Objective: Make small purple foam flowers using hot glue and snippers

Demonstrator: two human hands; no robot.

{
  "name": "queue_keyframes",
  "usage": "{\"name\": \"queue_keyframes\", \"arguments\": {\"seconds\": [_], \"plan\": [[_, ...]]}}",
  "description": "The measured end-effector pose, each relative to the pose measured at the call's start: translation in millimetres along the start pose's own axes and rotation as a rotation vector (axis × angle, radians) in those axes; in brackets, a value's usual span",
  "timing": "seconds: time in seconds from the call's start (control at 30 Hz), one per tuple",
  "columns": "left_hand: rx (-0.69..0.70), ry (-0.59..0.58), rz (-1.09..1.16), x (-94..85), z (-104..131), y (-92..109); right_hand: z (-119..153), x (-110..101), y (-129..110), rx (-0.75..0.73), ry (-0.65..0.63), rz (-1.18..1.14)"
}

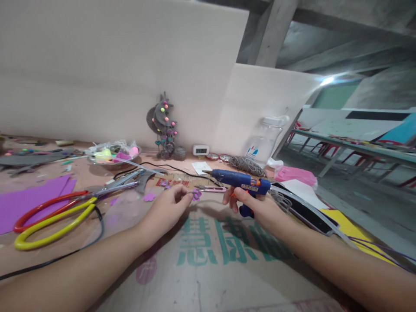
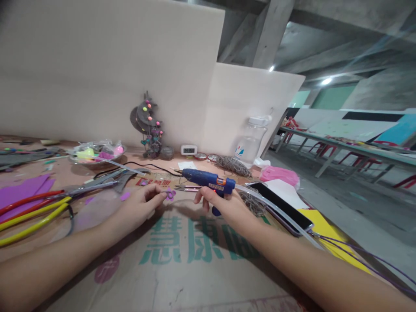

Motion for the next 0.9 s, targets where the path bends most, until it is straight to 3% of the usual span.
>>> {"name": "queue_keyframes", "arguments": {"seconds": [0.2, 0.33, 0.5, 0.67, 0.9], "plan": [[0.035, -0.021, 0.031, 2.3, 0, -2, -8, -23, -14, -0.012, 0.172, 0.005], [0.025, -0.012, 0.034, 3.1, 0, -7, -27, -42, -18, 0.139, 0.334, 0.213], [0.035, -0.02, -0.002, 3.1, 0, -6, -82, -48, -17, 0.135, 0.293, 0.442], [0.034, -0.033, -0.001, 2.8, 1, -3, -137, -36, 16, 0.188, 0.242, 0.539], [0.012, -0.054, -0.01, 2.0, 2, 2, -166, -19, 53, 0.133, 0.21, 0.577]]}}
Point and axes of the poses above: each hand's wrist, its own z-axis away from the middle knuckle, its own x-axis out of the palm, y = z × x, the point moved 5 cm from there along -z, towards the middle knuckle, and after that the axes turned 9 degrees about x, right-handed, at the moved point
